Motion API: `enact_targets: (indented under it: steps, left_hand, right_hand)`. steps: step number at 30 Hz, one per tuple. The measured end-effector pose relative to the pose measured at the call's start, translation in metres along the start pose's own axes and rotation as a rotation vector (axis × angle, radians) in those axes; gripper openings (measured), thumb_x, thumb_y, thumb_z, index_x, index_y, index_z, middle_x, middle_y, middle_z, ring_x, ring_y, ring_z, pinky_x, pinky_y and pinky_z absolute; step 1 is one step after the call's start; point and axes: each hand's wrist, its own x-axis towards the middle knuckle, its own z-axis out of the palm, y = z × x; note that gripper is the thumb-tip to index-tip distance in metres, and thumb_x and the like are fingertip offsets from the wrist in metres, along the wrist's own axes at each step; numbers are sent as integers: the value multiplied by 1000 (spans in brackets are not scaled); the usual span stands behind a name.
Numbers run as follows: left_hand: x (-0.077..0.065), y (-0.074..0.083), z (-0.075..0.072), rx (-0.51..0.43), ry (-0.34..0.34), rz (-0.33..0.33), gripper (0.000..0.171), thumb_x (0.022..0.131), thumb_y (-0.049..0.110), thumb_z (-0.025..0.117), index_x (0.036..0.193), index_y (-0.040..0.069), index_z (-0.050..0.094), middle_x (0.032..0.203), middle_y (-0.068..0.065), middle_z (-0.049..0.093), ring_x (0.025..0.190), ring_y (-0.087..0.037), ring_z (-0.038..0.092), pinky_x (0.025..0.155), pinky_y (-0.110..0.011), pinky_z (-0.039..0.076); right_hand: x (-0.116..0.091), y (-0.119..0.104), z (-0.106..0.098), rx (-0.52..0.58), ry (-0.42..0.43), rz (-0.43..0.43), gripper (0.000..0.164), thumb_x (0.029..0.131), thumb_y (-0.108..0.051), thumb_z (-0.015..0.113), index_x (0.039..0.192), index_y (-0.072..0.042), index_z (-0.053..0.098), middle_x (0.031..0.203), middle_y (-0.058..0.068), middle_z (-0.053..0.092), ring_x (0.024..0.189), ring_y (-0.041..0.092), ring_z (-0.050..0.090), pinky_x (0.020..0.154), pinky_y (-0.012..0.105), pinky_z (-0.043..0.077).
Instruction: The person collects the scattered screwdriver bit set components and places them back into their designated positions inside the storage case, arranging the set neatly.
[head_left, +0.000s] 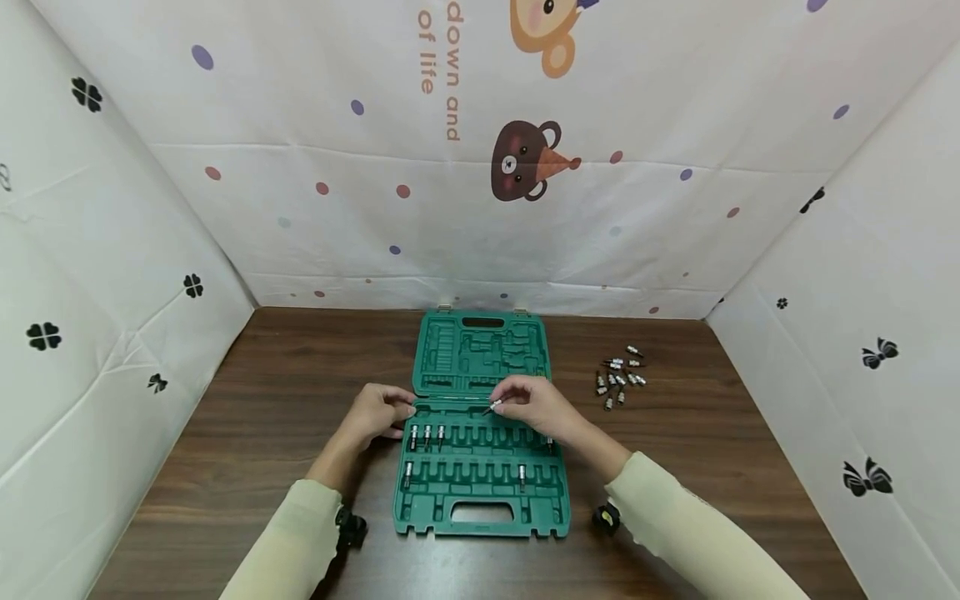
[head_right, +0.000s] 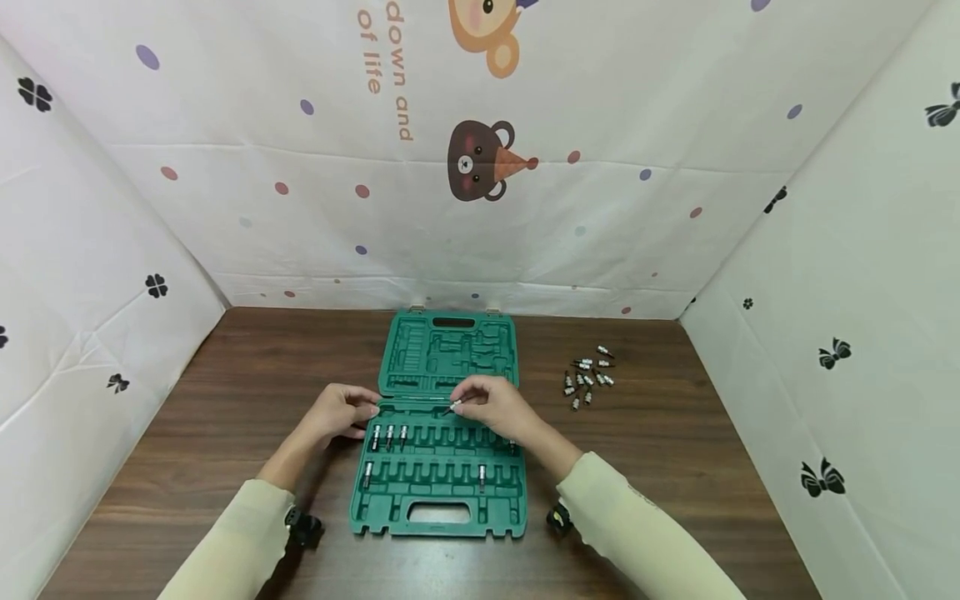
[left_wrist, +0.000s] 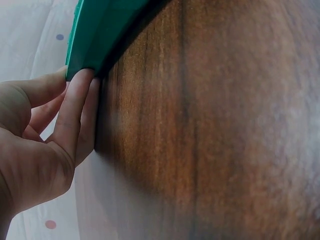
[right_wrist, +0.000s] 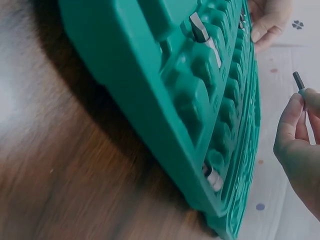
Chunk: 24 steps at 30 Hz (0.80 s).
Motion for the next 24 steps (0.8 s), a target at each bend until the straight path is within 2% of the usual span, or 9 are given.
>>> enact_targets:
  steps: [6, 14, 24]
  left_hand:
    - [0, -1, -1, -3, -1, -1, 21, 99, 3, 67, 119, 1, 74, 115, -16, 71, 88, -20, 70, 66, -36, 64]
    - [0, -1, -1, -6, -2, -2, 21, 99, 2, 66, 119, 1, 74, 116, -17, 70, 88, -18, 70, 65, -36, 64]
    - [1, -2, -1, -9, -3, 6, 21, 99, 3, 67, 119, 2, 74, 116, -16, 70, 88, -19, 70, 66, -36, 64]
  right_hand:
    - [12, 1, 12, -10, -50, -22, 13, 99, -9, 71, 111, -3, 71, 109, 12, 70, 98, 21, 67, 81, 28, 59]
    - [22, 1, 24, -132, -98, -9, 12, 99, -15, 71, 109, -9, 74, 104, 3, 73, 93, 13, 68, 79, 27, 58]
    - [30, -2, 34, -231, -139, -3, 8, 98, -12, 72, 106, -11, 73, 101, -1, 73, 91, 8, 68, 76, 26, 58]
